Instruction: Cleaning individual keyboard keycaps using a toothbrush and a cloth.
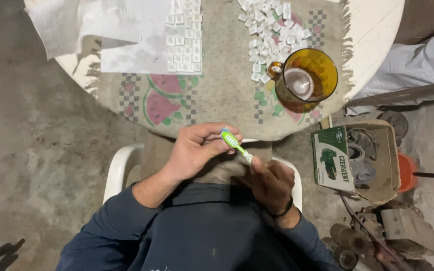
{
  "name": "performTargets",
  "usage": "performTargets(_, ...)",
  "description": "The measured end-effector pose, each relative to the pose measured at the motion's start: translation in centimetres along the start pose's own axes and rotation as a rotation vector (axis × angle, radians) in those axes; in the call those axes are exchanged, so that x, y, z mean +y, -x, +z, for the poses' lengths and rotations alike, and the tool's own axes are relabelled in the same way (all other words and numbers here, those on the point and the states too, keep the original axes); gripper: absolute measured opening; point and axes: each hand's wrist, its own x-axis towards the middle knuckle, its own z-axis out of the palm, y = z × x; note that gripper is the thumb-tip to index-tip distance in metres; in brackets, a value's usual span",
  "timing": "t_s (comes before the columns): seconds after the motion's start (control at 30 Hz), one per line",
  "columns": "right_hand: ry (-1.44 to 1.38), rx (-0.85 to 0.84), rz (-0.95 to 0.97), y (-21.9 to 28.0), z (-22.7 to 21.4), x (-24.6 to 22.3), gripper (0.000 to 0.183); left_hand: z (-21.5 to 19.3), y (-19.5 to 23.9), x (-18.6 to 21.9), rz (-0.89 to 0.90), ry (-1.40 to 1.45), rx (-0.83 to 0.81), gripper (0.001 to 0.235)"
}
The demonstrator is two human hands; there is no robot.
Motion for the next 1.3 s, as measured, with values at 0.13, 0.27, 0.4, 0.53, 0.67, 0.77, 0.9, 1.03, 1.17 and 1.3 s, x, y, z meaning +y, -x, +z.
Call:
performTargets(0.13,-0.047,-0.006,-0.08,0.4,-0.6,-1.0,0.043,0.5,1.8,0.3,0.018,0.008,0.017,0.032)
performTargets(0.27,-0.04,0.019,-0.113,0.9,-0.5,-0.8,0.043,1.1,2.3,0.5,0.072,-0.055,-0.028,0.032)
performTargets(0.4,-0.009,0.02,-0.13,1.1,-0.4,-0.5,0.041,0.7,2.2,0.9,0.128,-0.073,-0.024,0.031)
performTargets(0.53,-0.056,0.036,-0.127,0.7,-0.2,-0.8,0.04,0.9,2.5,0.5,0.07,-0.032,0.012,0.033)
performTargets(0.67,-0.08,0.021,-0.112,1.0,-0.1,-0.2,0.041,0.5,2.2,0.4,0.087,-0.04,-0.002,0.033)
performTargets(0.77,-0.043,-0.002,-0.114,1.2,-0.3,-0.2,0.044,0.7,2.6,-0.3,0.103,-0.079,-0.02,0.032)
performTargets(0.9,-0.023,0.012,-0.14,1.3,-0.3,0.0,0.045,0.3,2.9,-0.1,0.12,-0.047,0.001,0.032)
performTargets(1.03,-0.016,0.01,-0.111,1.6,0.0,-0.1,0.043,0.5,3.3,-0.6,0.079,0.002,0.012,0.032)
performTargets(1.17,-0.038,0.008,-0.145,1.4,-0.1,0.2,0.041,-0.7,3.2,-0.3,0.127,-0.034,0.018,0.031)
performTargets(1.3,-0.108,0.02,-0.079,1.7,-0.3,0.7,0.046,-1.0,3.3,0.6,0.119,0.044,0.039,0.032)
